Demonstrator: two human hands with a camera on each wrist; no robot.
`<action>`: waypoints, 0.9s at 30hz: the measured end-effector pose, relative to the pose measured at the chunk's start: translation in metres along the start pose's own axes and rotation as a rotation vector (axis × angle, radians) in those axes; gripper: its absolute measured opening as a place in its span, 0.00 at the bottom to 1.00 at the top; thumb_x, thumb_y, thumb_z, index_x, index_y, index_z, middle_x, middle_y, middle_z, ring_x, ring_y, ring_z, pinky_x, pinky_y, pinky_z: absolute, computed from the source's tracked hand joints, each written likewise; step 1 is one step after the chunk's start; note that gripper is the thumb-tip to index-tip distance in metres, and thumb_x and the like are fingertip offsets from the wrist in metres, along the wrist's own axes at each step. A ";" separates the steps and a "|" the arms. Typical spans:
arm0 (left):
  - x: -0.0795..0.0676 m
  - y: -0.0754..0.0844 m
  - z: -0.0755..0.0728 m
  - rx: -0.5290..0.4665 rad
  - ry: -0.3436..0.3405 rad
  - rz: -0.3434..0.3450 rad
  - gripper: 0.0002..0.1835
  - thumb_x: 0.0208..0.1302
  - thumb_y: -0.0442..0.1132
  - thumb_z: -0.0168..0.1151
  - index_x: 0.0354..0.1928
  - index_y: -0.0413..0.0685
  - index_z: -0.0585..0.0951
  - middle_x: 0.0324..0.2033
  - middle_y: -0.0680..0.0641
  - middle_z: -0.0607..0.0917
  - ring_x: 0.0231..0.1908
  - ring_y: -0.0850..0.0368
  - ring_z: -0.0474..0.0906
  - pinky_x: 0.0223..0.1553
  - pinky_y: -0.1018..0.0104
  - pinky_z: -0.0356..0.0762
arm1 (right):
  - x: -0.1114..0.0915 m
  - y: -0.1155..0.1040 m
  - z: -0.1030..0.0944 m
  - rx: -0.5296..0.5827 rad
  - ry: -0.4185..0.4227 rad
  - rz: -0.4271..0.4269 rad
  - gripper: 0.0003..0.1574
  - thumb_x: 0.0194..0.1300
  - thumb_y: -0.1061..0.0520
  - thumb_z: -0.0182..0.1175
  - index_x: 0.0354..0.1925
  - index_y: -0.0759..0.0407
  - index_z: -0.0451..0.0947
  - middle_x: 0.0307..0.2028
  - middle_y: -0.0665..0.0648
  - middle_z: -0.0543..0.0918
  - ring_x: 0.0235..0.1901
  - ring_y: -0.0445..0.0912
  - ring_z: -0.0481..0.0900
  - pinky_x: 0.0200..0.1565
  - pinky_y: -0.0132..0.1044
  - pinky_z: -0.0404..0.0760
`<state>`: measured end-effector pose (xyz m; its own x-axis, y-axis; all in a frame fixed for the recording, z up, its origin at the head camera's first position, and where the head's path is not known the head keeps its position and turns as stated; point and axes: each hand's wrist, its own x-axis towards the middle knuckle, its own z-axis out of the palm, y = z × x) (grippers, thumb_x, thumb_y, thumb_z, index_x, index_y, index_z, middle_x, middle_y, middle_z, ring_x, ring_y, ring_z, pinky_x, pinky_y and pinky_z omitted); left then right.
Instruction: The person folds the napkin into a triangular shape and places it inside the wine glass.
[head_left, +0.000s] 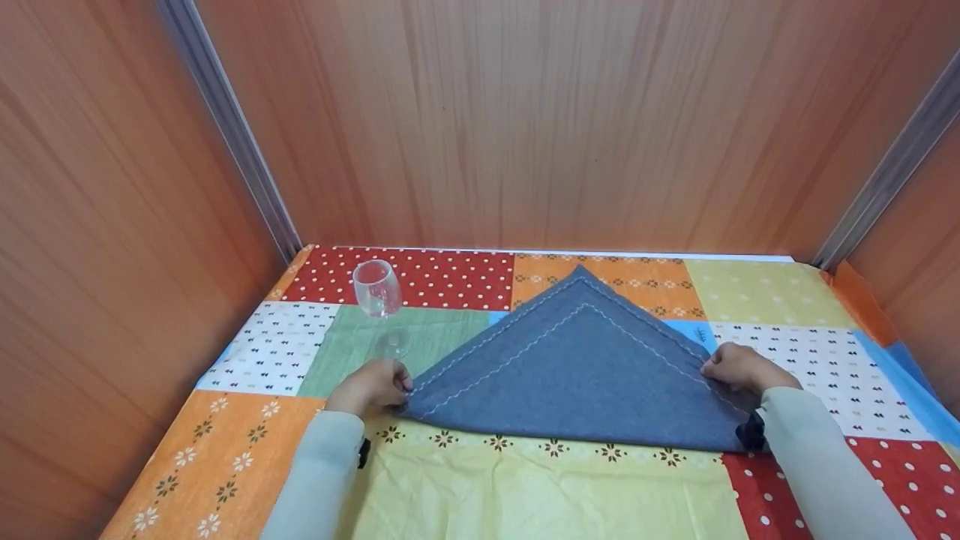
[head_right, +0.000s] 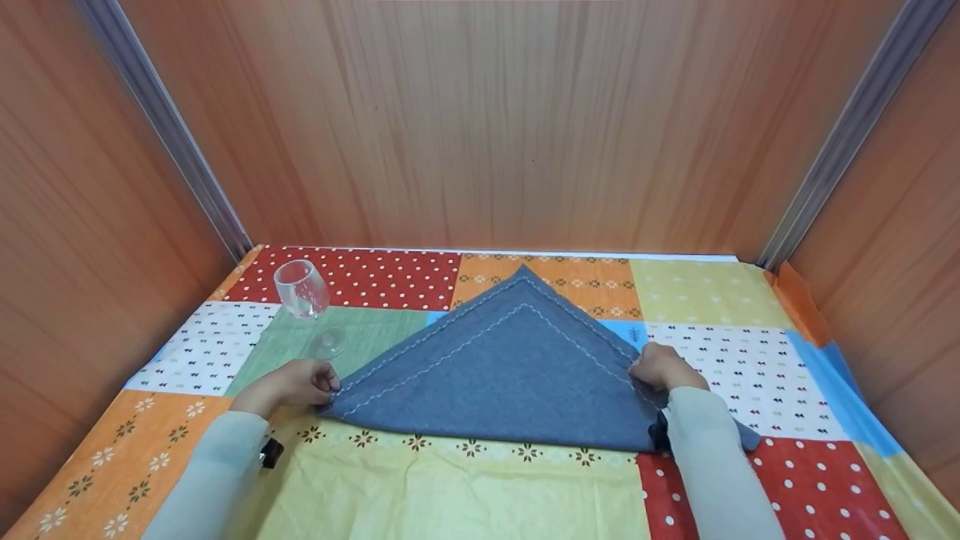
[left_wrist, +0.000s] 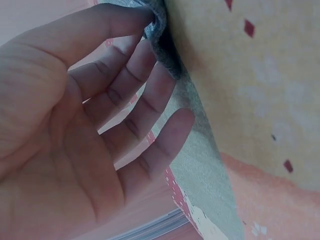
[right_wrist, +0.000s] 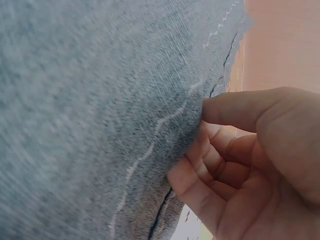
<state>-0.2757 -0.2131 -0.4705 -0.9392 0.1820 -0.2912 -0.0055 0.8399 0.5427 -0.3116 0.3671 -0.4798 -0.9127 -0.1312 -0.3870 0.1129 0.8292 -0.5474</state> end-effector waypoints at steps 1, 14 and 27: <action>-0.001 0.000 0.000 0.005 -0.001 0.005 0.07 0.58 0.27 0.69 0.36 0.42 0.82 0.30 0.49 0.80 0.33 0.54 0.75 0.38 0.59 0.76 | -0.002 0.000 0.000 0.007 -0.005 0.005 0.14 0.72 0.59 0.53 0.28 0.59 0.72 0.20 0.51 0.67 0.21 0.44 0.68 0.26 0.37 0.68; -0.011 -0.001 0.001 0.057 -0.041 -0.002 0.07 0.58 0.28 0.69 0.35 0.45 0.82 0.29 0.50 0.78 0.32 0.54 0.72 0.35 0.61 0.72 | -0.023 0.002 0.005 -0.003 -0.039 -0.052 0.10 0.71 0.62 0.56 0.31 0.65 0.73 0.26 0.55 0.72 0.27 0.47 0.71 0.31 0.40 0.75; -0.009 -0.002 0.002 0.037 -0.037 0.001 0.05 0.61 0.33 0.68 0.31 0.46 0.80 0.27 0.49 0.78 0.30 0.55 0.74 0.33 0.61 0.73 | -0.027 -0.002 0.000 -0.040 -0.117 -0.051 0.13 0.69 0.61 0.56 0.25 0.60 0.72 0.22 0.53 0.71 0.23 0.46 0.71 0.29 0.40 0.76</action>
<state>-0.2667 -0.2153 -0.4704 -0.9258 0.2013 -0.3198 0.0090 0.8577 0.5140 -0.2874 0.3684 -0.4686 -0.8646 -0.2343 -0.4445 0.0493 0.8408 -0.5392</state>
